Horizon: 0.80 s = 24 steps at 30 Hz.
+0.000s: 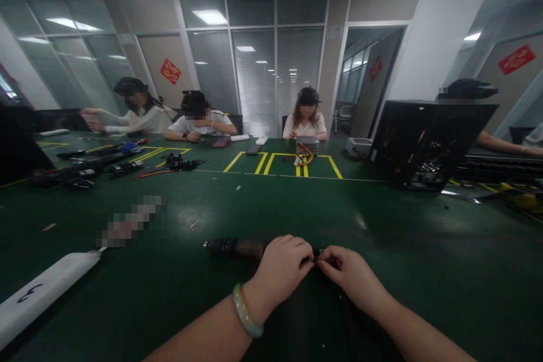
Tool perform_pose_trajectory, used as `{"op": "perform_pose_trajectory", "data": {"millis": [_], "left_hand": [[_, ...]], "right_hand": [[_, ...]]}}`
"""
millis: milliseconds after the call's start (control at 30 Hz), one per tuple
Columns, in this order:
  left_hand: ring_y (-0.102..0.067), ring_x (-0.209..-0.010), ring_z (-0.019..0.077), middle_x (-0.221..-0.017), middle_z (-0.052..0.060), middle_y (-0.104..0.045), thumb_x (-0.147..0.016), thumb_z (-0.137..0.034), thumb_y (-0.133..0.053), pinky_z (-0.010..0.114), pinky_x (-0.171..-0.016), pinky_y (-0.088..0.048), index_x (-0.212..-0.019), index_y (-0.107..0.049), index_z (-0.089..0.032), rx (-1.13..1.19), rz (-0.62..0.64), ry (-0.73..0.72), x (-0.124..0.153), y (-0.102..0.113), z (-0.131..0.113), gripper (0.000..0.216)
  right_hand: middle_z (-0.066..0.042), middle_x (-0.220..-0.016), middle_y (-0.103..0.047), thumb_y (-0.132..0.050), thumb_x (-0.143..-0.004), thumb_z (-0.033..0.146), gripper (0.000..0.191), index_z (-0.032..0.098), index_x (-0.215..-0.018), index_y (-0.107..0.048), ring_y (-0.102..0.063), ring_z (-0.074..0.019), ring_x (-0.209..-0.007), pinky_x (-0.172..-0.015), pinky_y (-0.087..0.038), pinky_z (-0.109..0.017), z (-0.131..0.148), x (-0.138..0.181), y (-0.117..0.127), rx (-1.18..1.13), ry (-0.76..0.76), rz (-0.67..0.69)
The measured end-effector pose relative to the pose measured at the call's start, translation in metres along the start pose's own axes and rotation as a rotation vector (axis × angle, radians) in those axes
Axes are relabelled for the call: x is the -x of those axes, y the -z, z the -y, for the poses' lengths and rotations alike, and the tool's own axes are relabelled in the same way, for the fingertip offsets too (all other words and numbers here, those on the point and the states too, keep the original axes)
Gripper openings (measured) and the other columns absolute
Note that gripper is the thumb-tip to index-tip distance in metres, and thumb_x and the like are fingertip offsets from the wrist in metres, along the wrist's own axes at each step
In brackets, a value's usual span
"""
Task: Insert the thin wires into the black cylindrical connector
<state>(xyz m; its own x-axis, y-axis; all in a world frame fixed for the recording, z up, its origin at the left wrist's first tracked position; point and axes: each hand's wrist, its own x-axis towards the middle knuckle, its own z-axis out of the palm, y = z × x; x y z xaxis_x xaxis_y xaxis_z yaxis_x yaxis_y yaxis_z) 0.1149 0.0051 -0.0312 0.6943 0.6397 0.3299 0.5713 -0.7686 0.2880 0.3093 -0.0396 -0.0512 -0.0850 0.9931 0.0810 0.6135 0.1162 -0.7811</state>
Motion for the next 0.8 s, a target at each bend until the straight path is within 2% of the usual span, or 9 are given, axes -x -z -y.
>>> {"op": "perform_pose_trajectory", "data": {"millis": [67,300,533,800], "left_hand": [[-0.057,-0.095,0.0192,-0.098,-0.001,-0.065,-0.087,-0.021,-0.065,0.033,-0.083,-0.043,-0.092,-0.063,-0.023,0.005,0.007,-0.003,0.0000,-0.0010,0.0014,0.006],[-0.055,-0.092,0.0200,-0.094,-0.001,-0.064,-0.086,-0.012,-0.059,0.033,-0.082,-0.042,-0.091,-0.060,-0.022,0.012,-0.002,-0.026,0.0001,-0.0019,0.0015,0.011],[-0.055,-0.091,0.0204,-0.094,0.001,-0.061,-0.084,-0.018,-0.063,0.034,-0.081,-0.043,-0.097,-0.057,-0.022,0.018,-0.009,0.035,0.0015,-0.0016,0.0016,0.014],[-0.055,-0.093,0.0204,-0.095,0.001,-0.063,-0.086,-0.015,-0.058,0.034,-0.084,-0.043,-0.094,-0.058,-0.021,0.020,0.001,-0.005,0.0019,0.0025,-0.0013,0.011]], "right_hand": [[0.001,-0.082,-0.070,-0.060,-0.088,0.028,0.011,0.022,-0.084,-0.069,-0.064,-0.0181,-0.076,-0.066,-0.043,-0.024,0.0010,0.0002,0.0003,-0.001,-0.001,0.001],[0.001,-0.080,-0.070,-0.060,-0.088,0.027,0.011,0.021,-0.083,-0.069,-0.064,-0.0175,-0.074,-0.066,-0.043,-0.023,-0.0014,-0.0010,-0.0009,0.002,-0.008,-0.007],[0.001,-0.082,-0.070,-0.060,-0.088,0.028,0.012,0.021,-0.083,-0.069,-0.064,-0.0179,-0.075,-0.065,-0.044,-0.023,-0.0035,-0.0005,-0.0018,-0.039,-0.020,-0.001],[0.000,-0.083,-0.070,-0.060,-0.088,0.029,0.013,0.021,-0.086,-0.070,-0.064,-0.0181,-0.075,-0.064,-0.044,-0.024,0.0009,0.0005,0.0015,-0.032,-0.032,0.011]]}}
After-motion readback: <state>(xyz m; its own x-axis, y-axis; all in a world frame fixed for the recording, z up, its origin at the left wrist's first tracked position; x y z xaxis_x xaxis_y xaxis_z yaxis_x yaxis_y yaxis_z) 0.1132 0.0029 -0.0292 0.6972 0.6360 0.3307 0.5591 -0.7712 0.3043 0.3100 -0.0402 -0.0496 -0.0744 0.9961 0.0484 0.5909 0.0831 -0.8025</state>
